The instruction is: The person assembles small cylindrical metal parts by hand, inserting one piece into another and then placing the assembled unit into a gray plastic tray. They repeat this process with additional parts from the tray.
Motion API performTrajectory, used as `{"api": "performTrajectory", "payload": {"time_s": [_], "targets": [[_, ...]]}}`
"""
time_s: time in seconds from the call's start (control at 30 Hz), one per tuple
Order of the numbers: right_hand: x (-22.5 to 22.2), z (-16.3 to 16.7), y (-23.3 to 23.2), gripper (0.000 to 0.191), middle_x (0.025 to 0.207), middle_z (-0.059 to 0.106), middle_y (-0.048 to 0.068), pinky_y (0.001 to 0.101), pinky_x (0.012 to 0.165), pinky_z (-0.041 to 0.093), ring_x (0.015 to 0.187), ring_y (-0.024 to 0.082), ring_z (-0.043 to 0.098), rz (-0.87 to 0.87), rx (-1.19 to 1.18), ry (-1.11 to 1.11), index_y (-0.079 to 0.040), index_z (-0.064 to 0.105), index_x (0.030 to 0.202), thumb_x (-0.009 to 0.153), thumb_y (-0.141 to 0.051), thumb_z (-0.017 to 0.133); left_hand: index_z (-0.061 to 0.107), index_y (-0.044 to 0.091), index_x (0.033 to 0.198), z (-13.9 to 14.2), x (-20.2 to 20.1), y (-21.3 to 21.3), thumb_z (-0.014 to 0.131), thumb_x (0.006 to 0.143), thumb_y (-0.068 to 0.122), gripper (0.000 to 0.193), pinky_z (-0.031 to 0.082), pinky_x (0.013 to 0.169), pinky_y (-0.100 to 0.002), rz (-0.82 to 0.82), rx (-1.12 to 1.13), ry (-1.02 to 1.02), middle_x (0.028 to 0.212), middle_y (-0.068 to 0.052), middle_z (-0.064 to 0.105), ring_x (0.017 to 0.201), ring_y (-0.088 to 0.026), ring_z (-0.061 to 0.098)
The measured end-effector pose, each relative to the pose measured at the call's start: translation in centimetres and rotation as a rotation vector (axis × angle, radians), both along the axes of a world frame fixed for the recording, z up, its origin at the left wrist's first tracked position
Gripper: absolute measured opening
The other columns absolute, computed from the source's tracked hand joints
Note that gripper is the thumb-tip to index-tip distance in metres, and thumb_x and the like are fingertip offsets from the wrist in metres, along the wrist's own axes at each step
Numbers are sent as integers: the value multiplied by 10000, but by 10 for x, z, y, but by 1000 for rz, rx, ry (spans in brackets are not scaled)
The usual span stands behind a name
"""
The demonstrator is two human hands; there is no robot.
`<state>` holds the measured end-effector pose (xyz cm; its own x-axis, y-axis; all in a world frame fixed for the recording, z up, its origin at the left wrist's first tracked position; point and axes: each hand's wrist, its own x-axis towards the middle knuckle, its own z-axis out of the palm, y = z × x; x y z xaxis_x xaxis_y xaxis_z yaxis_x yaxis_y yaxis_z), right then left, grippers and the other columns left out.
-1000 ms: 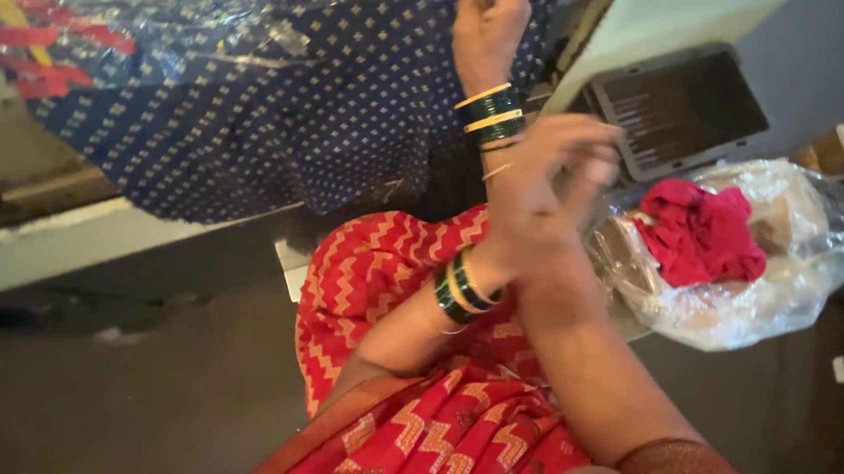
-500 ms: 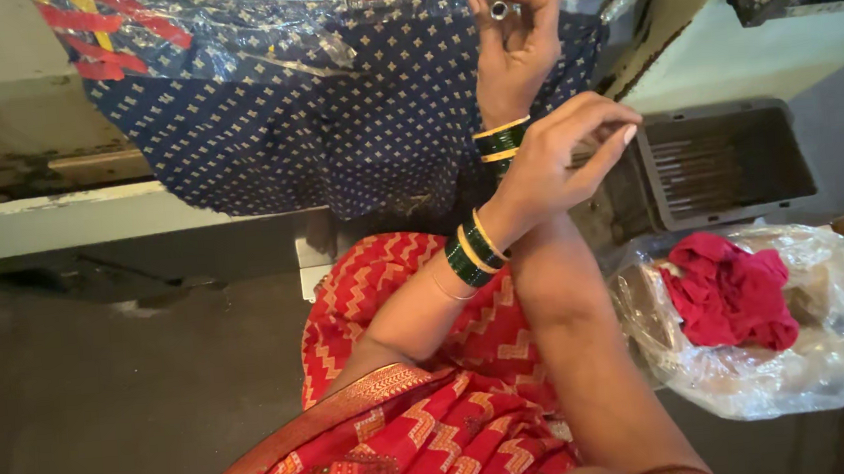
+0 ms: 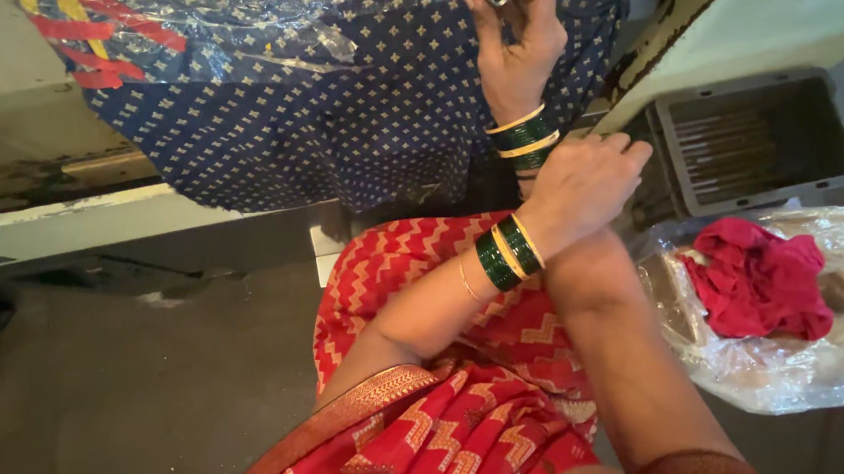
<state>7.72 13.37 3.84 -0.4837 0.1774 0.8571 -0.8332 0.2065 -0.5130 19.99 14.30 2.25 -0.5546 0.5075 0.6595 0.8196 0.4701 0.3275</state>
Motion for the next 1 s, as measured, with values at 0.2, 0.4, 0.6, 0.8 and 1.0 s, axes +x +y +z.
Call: {"api": "performTrajectory", "payload": {"time_s": [0.2, 0.4, 0.6, 0.8, 1.0], "targets": [[0, 3, 3, 276, 1230, 688, 142, 320, 1020, 594, 1145, 195, 694, 0, 15, 85, -11, 538, 1177, 1016, 92, 737, 641, 108, 927, 2, 2, -1, 600, 864, 140, 82, 543, 679, -381, -16, 22, 0, 810, -52, 629, 773, -249, 686], [-12, -3, 1, 281, 1196, 698, 130, 298, 978, 588, 1120, 188, 706, 0, -29, 56, -15, 521, 1153, 1019, 92, 744, 639, 103, 943, 1, -9, -6, 602, 869, 135, 88, 543, 676, -385, -27, 41, -6, 799, -62, 623, 758, -260, 679], [-24, -11, -2, 303, 1185, 698, 134, 318, 1012, 587, 1110, 182, 695, 27, -107, 44, -17, 507, 1153, 1006, 75, 754, 647, 104, 954, -2, -17, -9, 604, 855, 124, 110, 546, 644, -389, -14, 21, -19, 820, -68, 634, 758, -267, 685], [-22, -11, -4, 284, 1184, 697, 136, 326, 1013, 612, 1107, 186, 707, 18, -77, 48, -9, 521, 1156, 1008, 52, 756, 651, 101, 975, -3, -17, -11, 604, 868, 126, 120, 553, 655, -383, -12, 2, -38, 832, -63, 637, 779, -265, 690], [-19, -7, -4, 289, 1171, 712, 134, 329, 998, 627, 1098, 181, 722, -28, -29, 80, -12, 526, 1158, 999, 55, 759, 652, 107, 972, -1, -15, -12, 601, 865, 124, 120, 548, 660, -384, -20, 5, -44, 829, -63, 635, 770, -264, 684]]}}
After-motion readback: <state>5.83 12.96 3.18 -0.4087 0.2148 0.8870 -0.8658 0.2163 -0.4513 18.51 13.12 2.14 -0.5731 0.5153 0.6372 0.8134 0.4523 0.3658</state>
